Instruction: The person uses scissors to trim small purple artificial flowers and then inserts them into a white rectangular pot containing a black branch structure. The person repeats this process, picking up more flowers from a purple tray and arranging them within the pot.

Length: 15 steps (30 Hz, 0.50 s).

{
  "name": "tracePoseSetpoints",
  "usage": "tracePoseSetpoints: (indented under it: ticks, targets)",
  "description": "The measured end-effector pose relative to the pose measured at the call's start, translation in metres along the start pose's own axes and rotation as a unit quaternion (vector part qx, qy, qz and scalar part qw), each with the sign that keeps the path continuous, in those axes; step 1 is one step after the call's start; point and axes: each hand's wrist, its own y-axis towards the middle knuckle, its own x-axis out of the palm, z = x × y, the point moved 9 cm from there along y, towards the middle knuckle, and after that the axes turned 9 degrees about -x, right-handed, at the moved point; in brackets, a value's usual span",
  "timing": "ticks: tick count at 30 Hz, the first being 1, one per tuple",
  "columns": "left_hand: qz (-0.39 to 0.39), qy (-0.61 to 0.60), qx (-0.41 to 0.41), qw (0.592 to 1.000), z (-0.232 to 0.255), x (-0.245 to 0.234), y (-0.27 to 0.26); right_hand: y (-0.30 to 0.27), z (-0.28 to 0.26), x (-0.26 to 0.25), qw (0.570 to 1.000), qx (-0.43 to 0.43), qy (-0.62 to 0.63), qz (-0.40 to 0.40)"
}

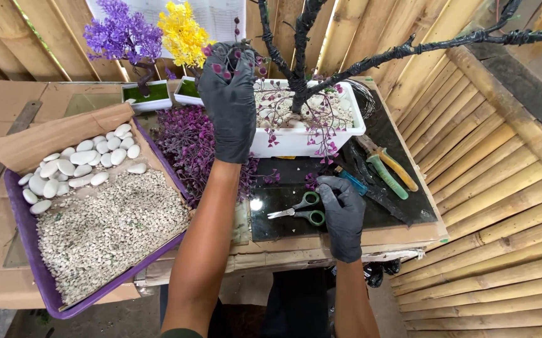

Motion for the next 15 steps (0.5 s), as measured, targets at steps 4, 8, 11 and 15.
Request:
tracePoseSetpoints:
  ticks: [4,8,11,15]
  targets:
    - [0.008,0.031,0.026,0.999,-0.031,-0.004,0.009,0.000,0.004,0.001,1.000,0.000,-0.027,-0.009]
    - [0.008,0.056,0.018,0.998,-0.021,-0.004,0.004,0.000,-0.003,0.004,0.999,-0.014,-0.028,-0.017]
    - [0.065,0.089,-0.117,0.987,0.010,0.002,0.012,0.000,-0.006,0.005,0.998,-0.034,-0.040,-0.020]
    - [0.043,0.053,-0.112,0.991,0.012,0.006,0.005,0.000,-0.002,0.005,0.998,-0.014,-0.058,-0.024]
